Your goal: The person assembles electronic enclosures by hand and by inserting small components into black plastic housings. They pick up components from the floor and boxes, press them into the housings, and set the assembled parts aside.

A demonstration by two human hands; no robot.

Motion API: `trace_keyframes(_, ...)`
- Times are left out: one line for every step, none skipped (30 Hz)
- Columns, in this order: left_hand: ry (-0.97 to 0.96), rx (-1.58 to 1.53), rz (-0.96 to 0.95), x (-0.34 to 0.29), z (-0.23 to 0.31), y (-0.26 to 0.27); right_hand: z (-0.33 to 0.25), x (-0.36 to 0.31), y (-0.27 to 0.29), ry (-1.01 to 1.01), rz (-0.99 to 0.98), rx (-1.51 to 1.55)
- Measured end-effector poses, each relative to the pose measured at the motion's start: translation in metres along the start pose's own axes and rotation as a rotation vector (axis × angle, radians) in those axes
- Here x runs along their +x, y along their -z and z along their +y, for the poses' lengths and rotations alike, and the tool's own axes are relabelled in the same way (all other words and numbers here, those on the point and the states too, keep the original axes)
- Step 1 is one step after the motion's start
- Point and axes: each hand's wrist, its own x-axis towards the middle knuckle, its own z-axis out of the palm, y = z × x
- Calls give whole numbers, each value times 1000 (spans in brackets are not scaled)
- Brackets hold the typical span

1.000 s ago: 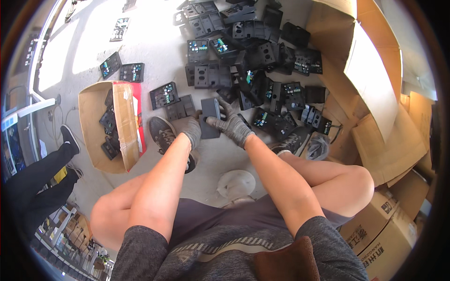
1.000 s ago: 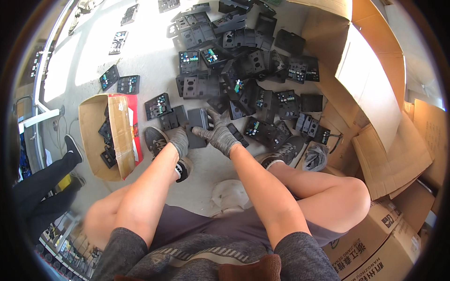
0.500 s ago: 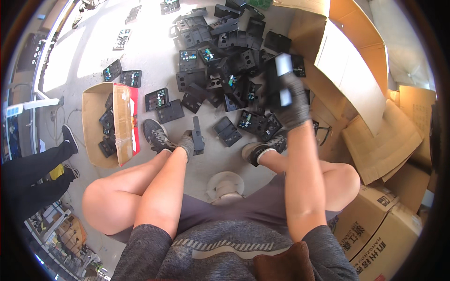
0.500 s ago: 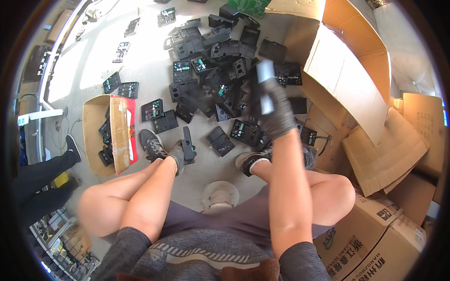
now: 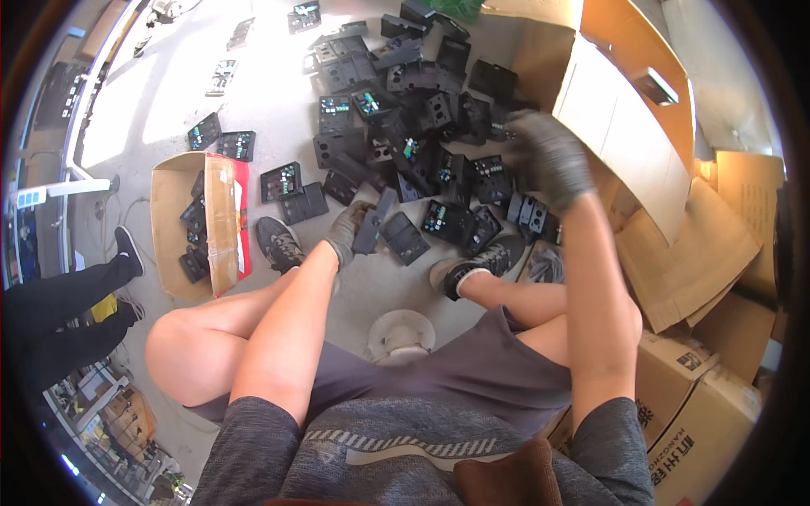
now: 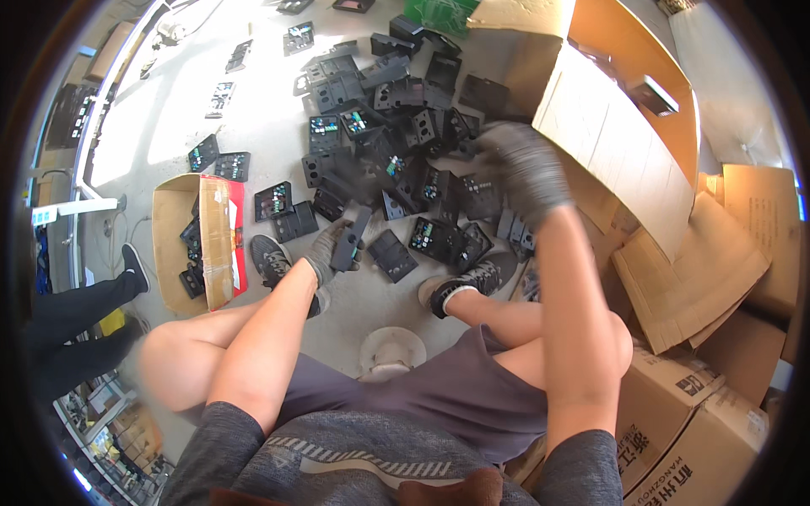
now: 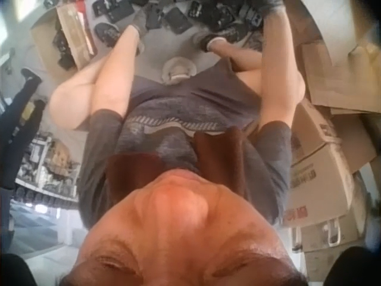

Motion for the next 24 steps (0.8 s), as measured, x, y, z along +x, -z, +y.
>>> trace_keyframes(120, -90, -144, -12, 16, -10, 19, -12, -25, -55, -232, -133)
trace_keyframes(237, -181, -276, -21, 25, -13, 33, -28, -57, 43, -346, -337)
trace_keyframes(239, -175, -280, -24, 31, -18, 66, -19, -65, 179, -578, -377)
trace_keyframes(267, -144, -415, -26, 34, -18, 69, -28, -85, 36, -645, -312)
trace_keyframes(298, -111, -555, -31, 37, -22, 82, -24, -91, 171, -706, -384)
trace_keyframes(303, -100, -552, -40, 45, -29, 81, -23, -95, 83, -710, -400)
trace_keyframes(303, -144, -539, -49, 54, -37, 78, -21, -96, -3, -714, -415)
trace_keyframes(297, -192, -528, -59, 63, -43, 71, -20, -97, 33, -669, -405)
trace_keyframes(289, -238, -518, -64, 68, -45, 62, -20, -98, 70, -625, -395)
trace_keyframes(223, -332, -438, -57, 62, -36, 53, -21, -98, -92, -598, -179)
trace_keyframes(250, -507, -499, -62, 74, -50, 59, -12, -80, 54, -424, -439)
trace_keyframes(132, -495, -400, -78, 90, -69, 39, -18, -77, 55, -356, -570)
trace_keyframes(12, -481, -305, -92, 100, -85, 14, -28, -76, 55, -283, -700)
trace_keyframes(-85, -455, -499, -89, 102, -71, 3, -35, -78, 74, -272, -687)
trace_keyframes(-74, -437, -518, -101, 108, -88, 1, -42, -76, -47, -268, -293)
trace_keyframes(-282, -252, -390, -116, 112, -106, -1, -50, -73, -156, -253, 106)
trace_keyframes(-482, -70, -277, -125, 115, -127, -8, -60, -71, -175, -256, 144)
trace_keyframes(-510, 45, -341, -120, 126, -123, -19, -71, -69, -28, -356, -5)
trace_keyframes(-526, 30, -251, -126, 129, -128, -35, -77, -57, 123, -468, -361)
trace_keyframes(-529, -17, -320, -121, 139, -117, -76, -98, -50, 127, -387, -527)
trace_keyframes(-596, -3, -328, -137, 150, -127, -87, -98, -28, 128, -436, -499)
trace_keyframes(-675, 39, -151, -149, 158, -136, -74, -94, 11, 519, -310, -466)
trace_keyframes(-725, 134, -222, -161, 173, -125, -86, -106, 32, 516, -99, -415)
trace_keyframes(-730, 263, -235, -167, 182, -120, -95, -125, 57, 282, 117, -237)
